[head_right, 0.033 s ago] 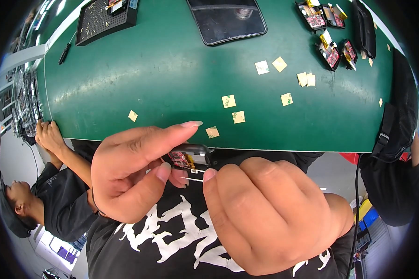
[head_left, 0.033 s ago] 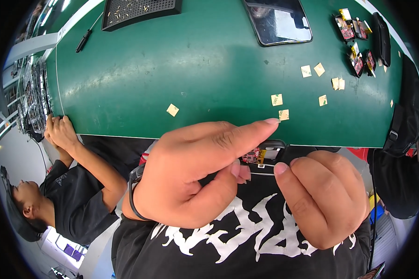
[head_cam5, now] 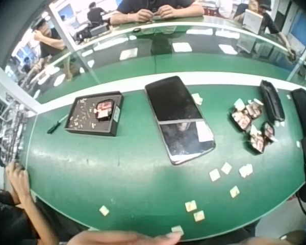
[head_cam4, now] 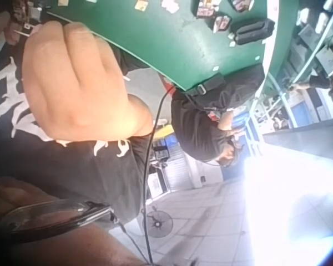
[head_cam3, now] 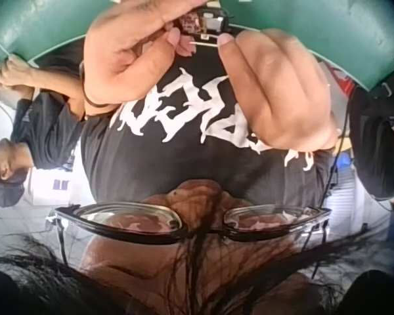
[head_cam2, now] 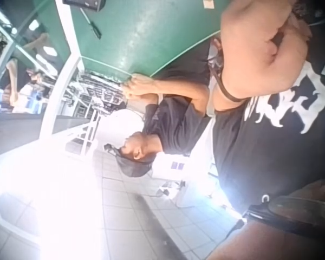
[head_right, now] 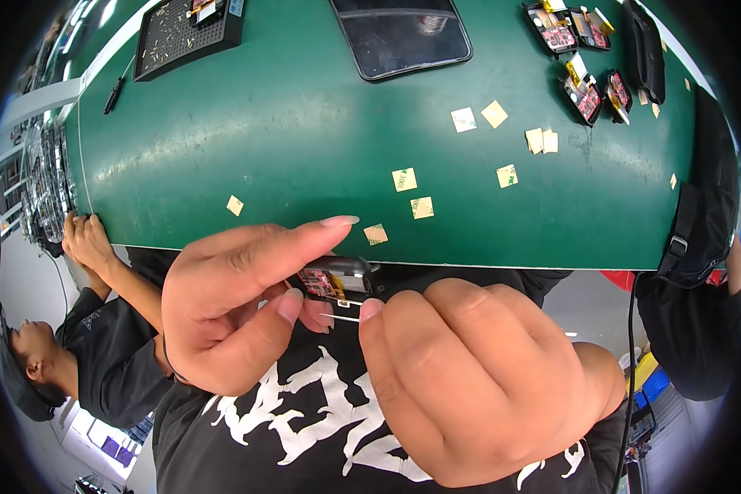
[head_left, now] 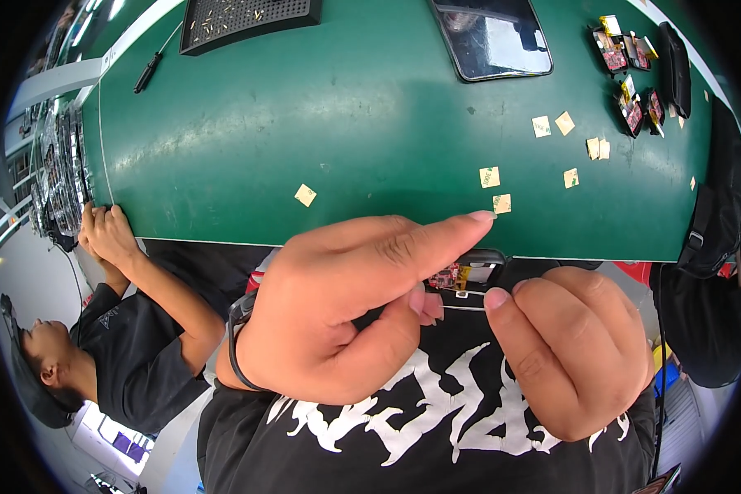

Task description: The recorder is assembling small electronic components, specifically attaching batteries or sensors to watch-like frames at a production workbench.

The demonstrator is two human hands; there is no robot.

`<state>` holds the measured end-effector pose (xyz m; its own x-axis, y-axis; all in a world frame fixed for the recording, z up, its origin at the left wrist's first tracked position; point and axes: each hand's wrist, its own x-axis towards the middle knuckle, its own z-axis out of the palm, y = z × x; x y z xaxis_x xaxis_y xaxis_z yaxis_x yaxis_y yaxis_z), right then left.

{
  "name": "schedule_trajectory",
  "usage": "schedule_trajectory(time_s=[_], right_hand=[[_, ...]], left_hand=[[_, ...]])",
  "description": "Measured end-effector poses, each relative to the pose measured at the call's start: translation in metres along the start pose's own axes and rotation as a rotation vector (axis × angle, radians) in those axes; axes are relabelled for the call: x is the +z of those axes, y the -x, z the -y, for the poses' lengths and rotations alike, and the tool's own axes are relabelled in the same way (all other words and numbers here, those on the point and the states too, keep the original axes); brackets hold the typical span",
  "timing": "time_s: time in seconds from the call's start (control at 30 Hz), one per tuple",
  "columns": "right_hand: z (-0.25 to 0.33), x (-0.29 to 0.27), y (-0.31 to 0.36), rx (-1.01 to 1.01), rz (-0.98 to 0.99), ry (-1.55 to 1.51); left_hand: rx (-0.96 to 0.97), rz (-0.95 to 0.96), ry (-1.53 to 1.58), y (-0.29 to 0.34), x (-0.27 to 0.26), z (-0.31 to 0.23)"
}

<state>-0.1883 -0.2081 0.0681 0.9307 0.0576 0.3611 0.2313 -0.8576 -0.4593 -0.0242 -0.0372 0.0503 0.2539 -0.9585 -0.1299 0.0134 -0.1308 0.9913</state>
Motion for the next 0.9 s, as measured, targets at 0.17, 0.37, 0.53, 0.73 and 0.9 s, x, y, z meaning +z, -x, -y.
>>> schedule_trajectory(time_s=[0.17,0.37,0.53,0.73,0.9], right_hand=[[-0.005,0.002,0.003,-0.041,0.02,-0.014],[0.004,-0.006,-0.001,-0.001,0.035,0.017],[-0.002,-0.008,0.004,0.041,-0.016,0.085],[-0.009,0.005,0.006,-0.042,-0.023,0.002],[-0.008,0.011,0.009,-0.013,-0.109,-0.061]], left_hand=[[0.013,-0.018,-0.021,0.002,0.003,0.002],[-0.023,0.018,-0.041,0.0,-0.001,0.0],[-0.075,-0.015,-0.013,0.0,-0.001,-0.002],[-0.055,0.049,-0.035,-0.001,-0.001,-0.001],[-0.077,0.049,0.003,0.0,-0.002,-0.003]])
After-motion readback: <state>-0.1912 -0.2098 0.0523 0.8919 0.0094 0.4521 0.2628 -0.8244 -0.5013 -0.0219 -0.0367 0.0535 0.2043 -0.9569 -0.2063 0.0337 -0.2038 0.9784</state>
